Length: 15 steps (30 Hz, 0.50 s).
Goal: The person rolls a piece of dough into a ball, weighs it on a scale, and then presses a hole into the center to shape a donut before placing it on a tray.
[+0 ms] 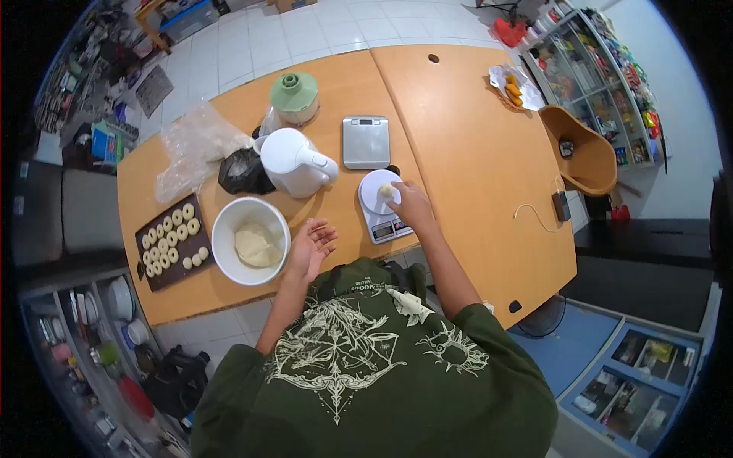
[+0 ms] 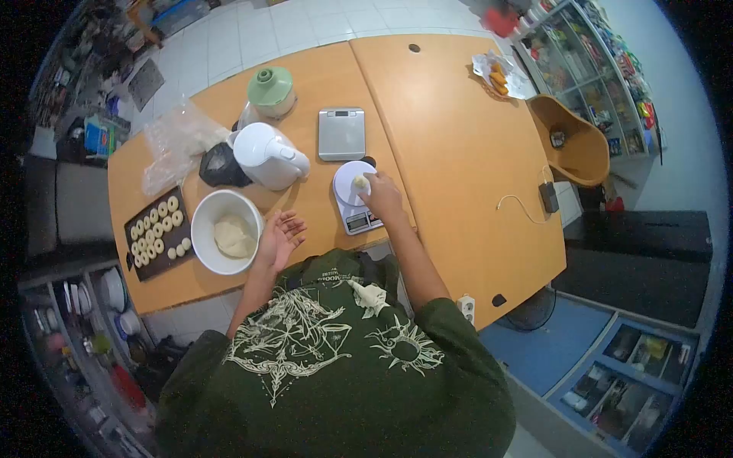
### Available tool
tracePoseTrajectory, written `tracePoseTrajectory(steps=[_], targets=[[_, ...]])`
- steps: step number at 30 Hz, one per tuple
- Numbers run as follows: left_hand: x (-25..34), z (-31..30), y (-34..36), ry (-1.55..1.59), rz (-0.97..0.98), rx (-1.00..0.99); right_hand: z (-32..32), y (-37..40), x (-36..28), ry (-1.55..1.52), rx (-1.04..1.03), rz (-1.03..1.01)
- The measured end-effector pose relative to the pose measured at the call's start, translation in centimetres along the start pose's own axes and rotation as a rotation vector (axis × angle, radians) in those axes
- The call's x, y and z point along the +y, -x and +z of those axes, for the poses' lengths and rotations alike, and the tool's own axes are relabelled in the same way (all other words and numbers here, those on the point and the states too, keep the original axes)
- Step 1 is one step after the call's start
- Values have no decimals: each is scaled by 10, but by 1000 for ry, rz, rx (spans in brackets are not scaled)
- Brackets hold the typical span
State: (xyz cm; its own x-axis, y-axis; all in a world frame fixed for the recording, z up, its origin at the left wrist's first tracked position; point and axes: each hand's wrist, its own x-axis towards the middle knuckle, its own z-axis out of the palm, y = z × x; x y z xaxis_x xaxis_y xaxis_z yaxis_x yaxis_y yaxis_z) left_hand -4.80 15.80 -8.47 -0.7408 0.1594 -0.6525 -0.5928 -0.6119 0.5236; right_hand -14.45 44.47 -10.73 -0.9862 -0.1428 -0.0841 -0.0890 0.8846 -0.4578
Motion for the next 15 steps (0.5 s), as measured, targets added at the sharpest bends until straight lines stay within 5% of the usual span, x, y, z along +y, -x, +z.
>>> tracePoseTrajectory(steps=[15], targets=[[-18, -27, 62, 127, 86, 33, 47, -32, 7, 147, 43, -86]])
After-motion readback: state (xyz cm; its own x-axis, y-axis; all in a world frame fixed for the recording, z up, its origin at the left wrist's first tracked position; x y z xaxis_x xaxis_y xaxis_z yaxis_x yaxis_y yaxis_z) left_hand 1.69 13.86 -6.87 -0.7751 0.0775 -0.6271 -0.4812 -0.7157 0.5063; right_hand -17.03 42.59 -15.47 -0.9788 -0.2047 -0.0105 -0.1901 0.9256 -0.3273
